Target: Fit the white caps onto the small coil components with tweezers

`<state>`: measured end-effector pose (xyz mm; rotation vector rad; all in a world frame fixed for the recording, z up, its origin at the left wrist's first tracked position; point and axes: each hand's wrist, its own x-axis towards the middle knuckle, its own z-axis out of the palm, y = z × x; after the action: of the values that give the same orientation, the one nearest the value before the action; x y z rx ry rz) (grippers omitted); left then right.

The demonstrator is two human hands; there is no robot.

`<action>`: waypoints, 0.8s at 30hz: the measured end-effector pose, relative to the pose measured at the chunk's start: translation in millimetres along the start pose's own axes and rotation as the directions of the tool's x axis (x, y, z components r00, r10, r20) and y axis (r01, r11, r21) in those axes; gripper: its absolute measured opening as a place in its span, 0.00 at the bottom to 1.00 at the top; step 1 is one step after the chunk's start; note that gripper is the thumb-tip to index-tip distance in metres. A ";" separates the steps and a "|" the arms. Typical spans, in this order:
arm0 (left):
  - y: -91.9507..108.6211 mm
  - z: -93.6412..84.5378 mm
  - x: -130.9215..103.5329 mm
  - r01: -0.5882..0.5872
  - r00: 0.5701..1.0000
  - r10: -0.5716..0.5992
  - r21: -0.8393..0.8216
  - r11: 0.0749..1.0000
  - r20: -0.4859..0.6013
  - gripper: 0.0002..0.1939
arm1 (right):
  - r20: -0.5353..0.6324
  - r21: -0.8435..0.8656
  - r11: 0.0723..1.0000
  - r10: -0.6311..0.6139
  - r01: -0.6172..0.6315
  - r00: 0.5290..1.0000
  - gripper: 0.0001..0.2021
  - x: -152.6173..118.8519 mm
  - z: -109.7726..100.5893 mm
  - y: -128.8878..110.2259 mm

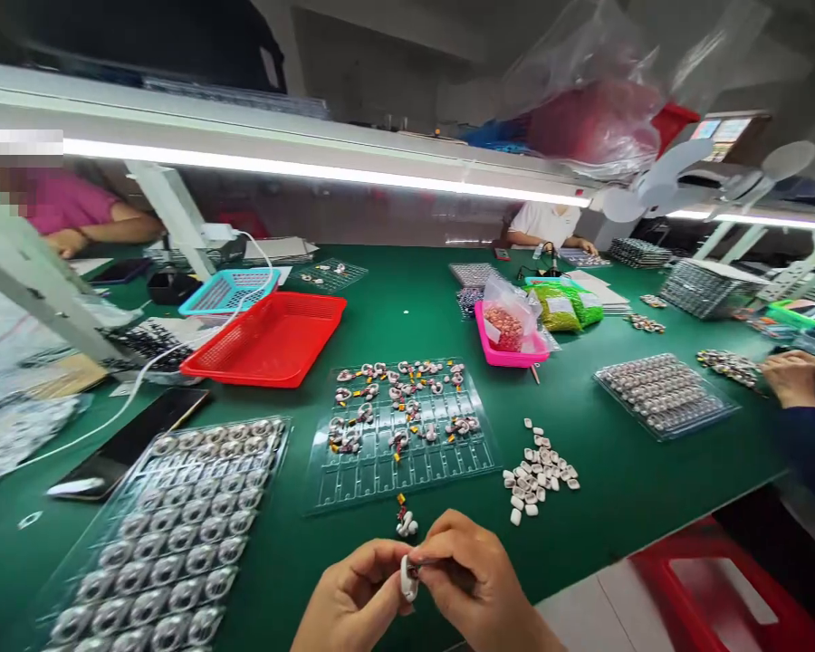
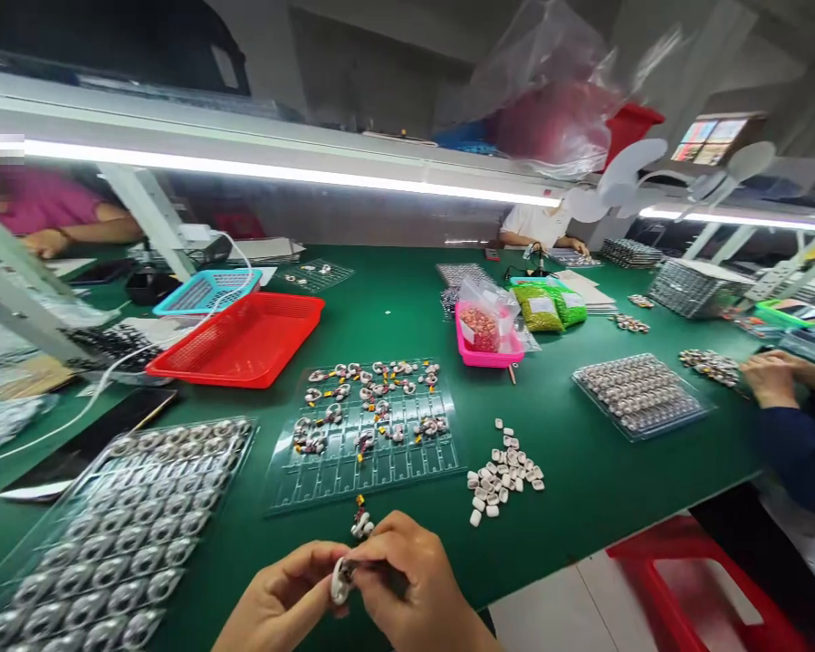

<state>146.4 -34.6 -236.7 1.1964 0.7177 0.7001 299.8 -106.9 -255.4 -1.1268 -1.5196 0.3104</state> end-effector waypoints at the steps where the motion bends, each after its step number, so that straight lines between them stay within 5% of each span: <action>1: -2.0 -1.7 1.1 0.000 1.000 0.000 -0.002 1.000 0.003 0.24 | -0.010 0.015 1.000 -0.007 0.007 1.000 0.09 -2.1 3.5 3.3; 12: -12.1 -10.2 3.7 0.076 0.988 -0.080 0.035 0.997 0.133 0.16 | 0.207 0.006 0.997 0.077 -0.080 0.975 0.12 -9.9 -7.8 0.3; 24: 1.6 -11.3 -2.0 0.150 0.969 -0.149 0.010 0.989 0.197 0.15 | 0.160 -0.135 0.986 -0.079 0.101 0.984 0.13 -13.3 -9.1 -1.0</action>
<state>136.1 -29.5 -237.2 1.1752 0.6315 0.4499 305.6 -121.2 -260.0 -1.1629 -1.7473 0.2331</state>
